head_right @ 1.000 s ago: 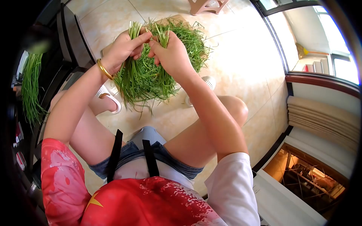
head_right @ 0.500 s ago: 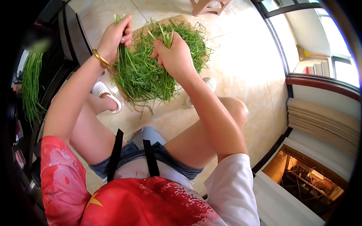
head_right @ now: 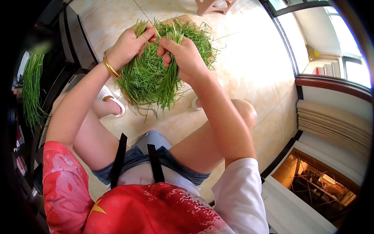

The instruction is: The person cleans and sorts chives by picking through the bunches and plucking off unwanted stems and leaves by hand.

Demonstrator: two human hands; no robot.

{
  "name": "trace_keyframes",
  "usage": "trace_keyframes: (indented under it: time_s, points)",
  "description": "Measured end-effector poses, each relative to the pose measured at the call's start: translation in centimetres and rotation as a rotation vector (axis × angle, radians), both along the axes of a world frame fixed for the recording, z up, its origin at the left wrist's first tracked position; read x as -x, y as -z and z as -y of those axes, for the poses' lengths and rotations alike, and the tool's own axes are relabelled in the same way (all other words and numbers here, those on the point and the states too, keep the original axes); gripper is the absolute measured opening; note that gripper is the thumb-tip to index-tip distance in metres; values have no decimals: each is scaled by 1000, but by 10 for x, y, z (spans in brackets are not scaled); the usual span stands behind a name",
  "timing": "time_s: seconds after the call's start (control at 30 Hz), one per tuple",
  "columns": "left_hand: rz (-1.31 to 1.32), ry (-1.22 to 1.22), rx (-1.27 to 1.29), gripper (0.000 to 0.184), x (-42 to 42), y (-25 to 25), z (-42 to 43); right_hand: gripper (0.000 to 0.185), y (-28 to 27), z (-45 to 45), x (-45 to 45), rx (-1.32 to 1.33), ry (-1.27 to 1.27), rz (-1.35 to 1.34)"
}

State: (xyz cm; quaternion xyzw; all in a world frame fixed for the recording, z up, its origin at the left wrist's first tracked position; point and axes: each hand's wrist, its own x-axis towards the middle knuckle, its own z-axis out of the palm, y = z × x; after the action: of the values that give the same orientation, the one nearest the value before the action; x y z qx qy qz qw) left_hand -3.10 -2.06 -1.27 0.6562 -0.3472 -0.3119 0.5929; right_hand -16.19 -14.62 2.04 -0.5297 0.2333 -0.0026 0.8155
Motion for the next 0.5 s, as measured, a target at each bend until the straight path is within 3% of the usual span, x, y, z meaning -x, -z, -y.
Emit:
trace_keyframes:
  time_s: [0.17, 0.2, 0.33, 0.4, 0.5]
  points:
    - [-314, -149, 148, 24, -20, 9, -5, 20, -3, 1, 4, 28, 20, -38]
    - [-331, -205, 121, 25, -12, -8, -4, 23, -4, 0, 4, 17, 50, -36]
    - [-480, -136, 80, 24, -20, 1, -5, 22, -3, 1, 5, 46, 115, -33]
    - [-723, -148, 49, 24, -19, -5, -5, 21, -3, 4, 5, 62, 115, -18]
    - [-730, -6, 65, 29, -21, 0, -7, 21, -3, 5, 4, 77, 117, 9]
